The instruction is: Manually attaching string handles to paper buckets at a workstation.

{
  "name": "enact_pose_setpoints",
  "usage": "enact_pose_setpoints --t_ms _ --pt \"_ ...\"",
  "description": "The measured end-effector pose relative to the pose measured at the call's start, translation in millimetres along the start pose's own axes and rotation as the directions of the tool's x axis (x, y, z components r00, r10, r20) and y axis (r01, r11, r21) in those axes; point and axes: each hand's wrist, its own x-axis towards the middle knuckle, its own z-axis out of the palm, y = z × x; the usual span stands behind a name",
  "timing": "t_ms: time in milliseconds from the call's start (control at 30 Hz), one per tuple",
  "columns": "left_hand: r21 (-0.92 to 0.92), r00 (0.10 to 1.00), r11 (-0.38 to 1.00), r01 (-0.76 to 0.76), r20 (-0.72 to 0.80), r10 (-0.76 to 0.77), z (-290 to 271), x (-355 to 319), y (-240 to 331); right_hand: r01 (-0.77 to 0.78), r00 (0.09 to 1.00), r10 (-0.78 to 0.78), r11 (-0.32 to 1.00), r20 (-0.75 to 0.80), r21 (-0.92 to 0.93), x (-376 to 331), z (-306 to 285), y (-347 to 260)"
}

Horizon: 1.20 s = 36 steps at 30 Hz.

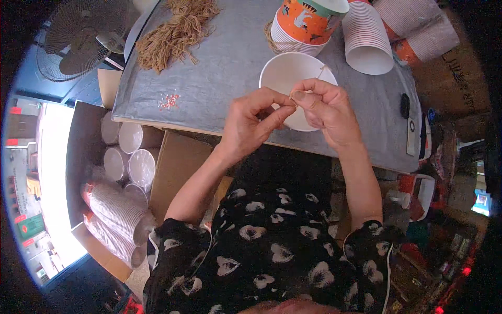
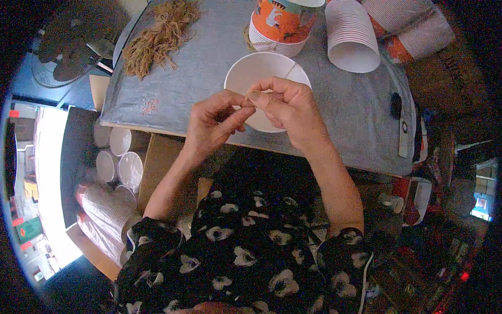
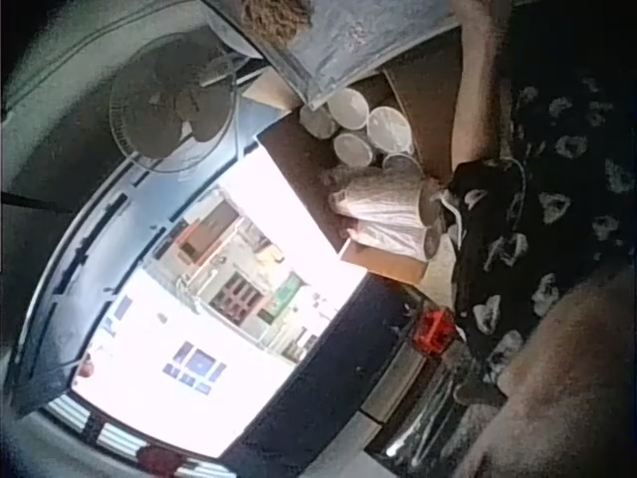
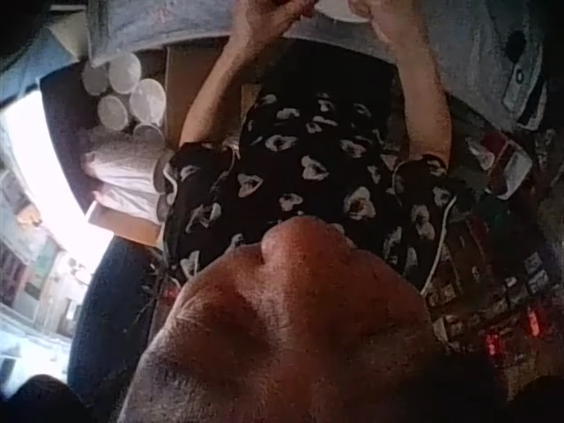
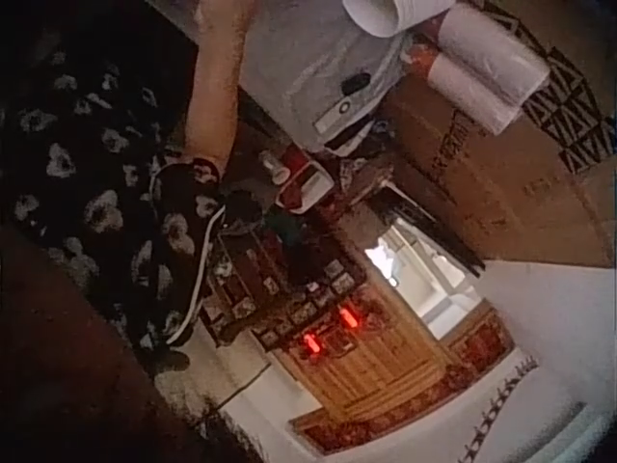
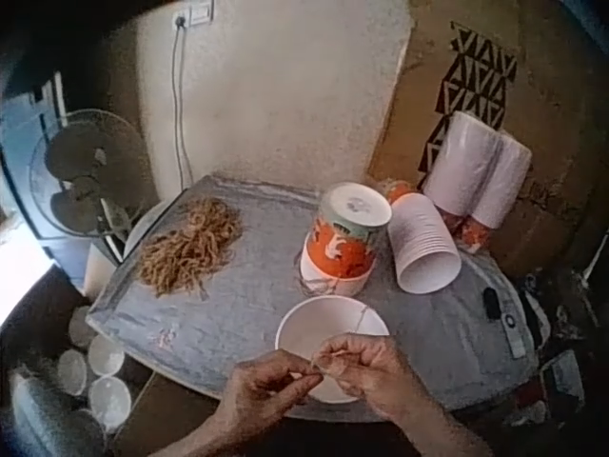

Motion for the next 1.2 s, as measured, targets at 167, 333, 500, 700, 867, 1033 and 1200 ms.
enact_pose_setpoints --t_ms 167,333,500,700,867,1033,1200 --pt "0.05 0.997 0.997 -0.056 -0.052 0.059 4 -1 -1 -0.017 0.999 0.018 0.999 -0.027 0.049 2 0 7" --pt "0.019 0.985 0.992 -0.128 -0.11 0.129 4 -2 -2 -0.013 1.0 0.013 1.0 -0.024 0.021 2 1 11" --pt "0.022 0.975 0.984 -0.18 -0.128 0.181 5 -1 -12 -0.028 0.999 0.028 1.0 -0.036 -0.006 0 4 8" --pt "0.062 0.961 0.98 -0.188 -0.192 0.197 9 -1 -4 -0.023 0.999 0.024 0.999 0.031 -0.022 2 -2 7" --pt "0.284 0.922 0.904 -0.32 -0.127 0.366 3 1 -4 -0.022 1.0 0.023 0.999 0.019 -0.026 1 0 4" --pt "-0.051 0.982 0.994 -0.099 -0.17 0.089 3 -1 -3 -0.017 1.0 0.017 0.997 0.003 -0.071 0 0 -1" --pt "-0.244 0.962 0.935 0.258 -0.02 -0.271 -13 5 12 0.284 0.933 -0.344 0.886 -0.107 -0.367 -9 0 -3"
